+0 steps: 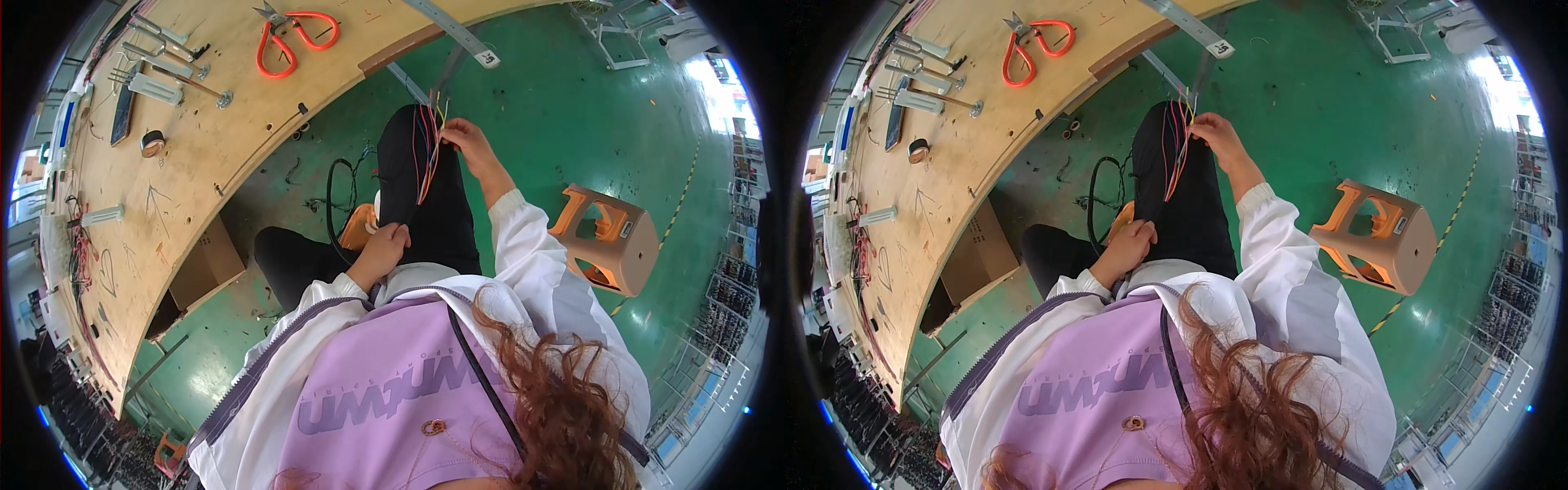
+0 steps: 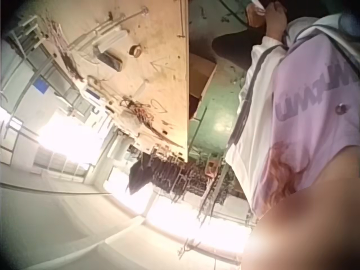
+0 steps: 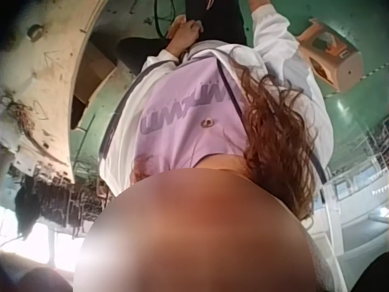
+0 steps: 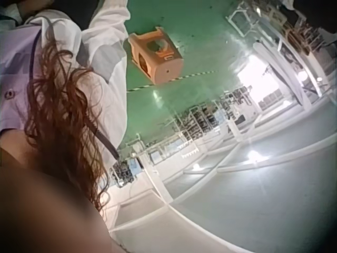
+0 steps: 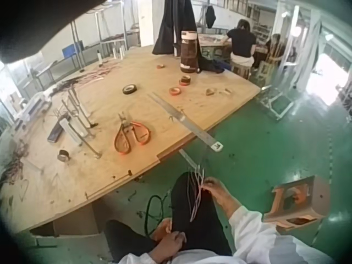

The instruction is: Wrapping electrical tape around a bundle of wires and measuring the length with a ruler.

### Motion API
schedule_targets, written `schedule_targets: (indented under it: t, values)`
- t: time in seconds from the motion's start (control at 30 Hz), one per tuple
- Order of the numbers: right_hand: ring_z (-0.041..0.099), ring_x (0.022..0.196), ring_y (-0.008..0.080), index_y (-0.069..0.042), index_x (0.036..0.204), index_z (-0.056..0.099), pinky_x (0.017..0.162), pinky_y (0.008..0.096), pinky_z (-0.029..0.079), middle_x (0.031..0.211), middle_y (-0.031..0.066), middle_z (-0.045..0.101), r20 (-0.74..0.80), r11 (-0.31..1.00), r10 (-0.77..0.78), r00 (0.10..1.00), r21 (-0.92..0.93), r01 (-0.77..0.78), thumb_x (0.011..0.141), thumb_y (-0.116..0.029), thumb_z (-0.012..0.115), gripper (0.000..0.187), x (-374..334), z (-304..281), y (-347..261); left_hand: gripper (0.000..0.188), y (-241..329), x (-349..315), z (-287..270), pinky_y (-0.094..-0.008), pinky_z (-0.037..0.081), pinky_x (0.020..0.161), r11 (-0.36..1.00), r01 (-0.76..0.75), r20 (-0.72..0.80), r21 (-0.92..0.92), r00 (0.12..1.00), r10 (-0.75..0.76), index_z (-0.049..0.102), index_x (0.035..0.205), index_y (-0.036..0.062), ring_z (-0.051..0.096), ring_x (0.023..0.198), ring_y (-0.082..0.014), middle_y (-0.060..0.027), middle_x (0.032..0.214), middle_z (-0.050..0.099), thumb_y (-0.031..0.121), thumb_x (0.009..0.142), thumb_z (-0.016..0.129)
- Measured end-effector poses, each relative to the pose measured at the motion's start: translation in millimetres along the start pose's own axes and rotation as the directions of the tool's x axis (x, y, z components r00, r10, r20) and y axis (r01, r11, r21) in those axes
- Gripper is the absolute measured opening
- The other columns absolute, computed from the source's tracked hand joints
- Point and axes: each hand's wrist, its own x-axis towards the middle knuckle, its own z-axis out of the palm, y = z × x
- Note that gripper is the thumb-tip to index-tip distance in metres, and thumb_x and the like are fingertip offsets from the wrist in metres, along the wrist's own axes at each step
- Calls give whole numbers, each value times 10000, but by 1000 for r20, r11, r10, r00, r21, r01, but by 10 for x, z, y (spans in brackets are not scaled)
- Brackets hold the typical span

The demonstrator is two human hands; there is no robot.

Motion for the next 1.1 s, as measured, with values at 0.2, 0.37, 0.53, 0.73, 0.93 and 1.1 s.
schedule_targets:
  t: [0.2,0.37,0.53,0.73,0.93,1.1]
  values:
    - [491,612,65,-57,852,597,528,201,333,708,-19,592,-48,992,91,995,90,-86,754,-122,616,119,59,-92,65,305,10,-4,3,-247,221,336,1000,16,35,-15,999,-16,495,722,41,318,341,-83,13,456,377,269,898,396]
    - [467,567,73,-48,789,607,492,210,329,664,-13,574,-181,988,152,972,39,-147,737,-122,633,94,102,28,13,322,23,-26,-64,-294,333,452,998,64,62,-5,996,-64,525,712,20,423,461,-135,-39,521,441,270,876,406]
    - [432,552,56,-76,751,615,486,199,303,653,-29,563,-288,986,165,943,79,-148,729,-156,649,89,170,97,88,301,37,-25,-64,-259,296,412,989,122,111,-80,987,-112,515,721,29,380,431,-98,-12,512,418,260,880,405]
    - [424,545,61,-70,763,615,482,210,295,664,-19,568,-363,966,164,917,247,-74,722,-107,656,68,197,165,116,309,29,-31,-84,-254,284,404,985,138,130,-107,984,-123,511,717,30,365,416,-93,-6,496,406,261,888,398]
    - [463,572,78,-56,771,612,527,211,338,691,1,589,-424,955,149,893,296,-19,713,-57,664,79,257,156,221,321,42,-18,-64,-262,280,400,985,139,115,-105,985,-127,511,708,31,355,412,-95,-4,493,403,266,894,395]
    - [517,632,117,-33,743,604,606,237,397,706,16,595,-474,950,116,873,310,43,707,-19,663,71,322,134,331,335,20,1,-66,-263,286,408,987,122,127,-101,986,-109,515,704,32,360,417,-98,-6,496,407,280,896,398]
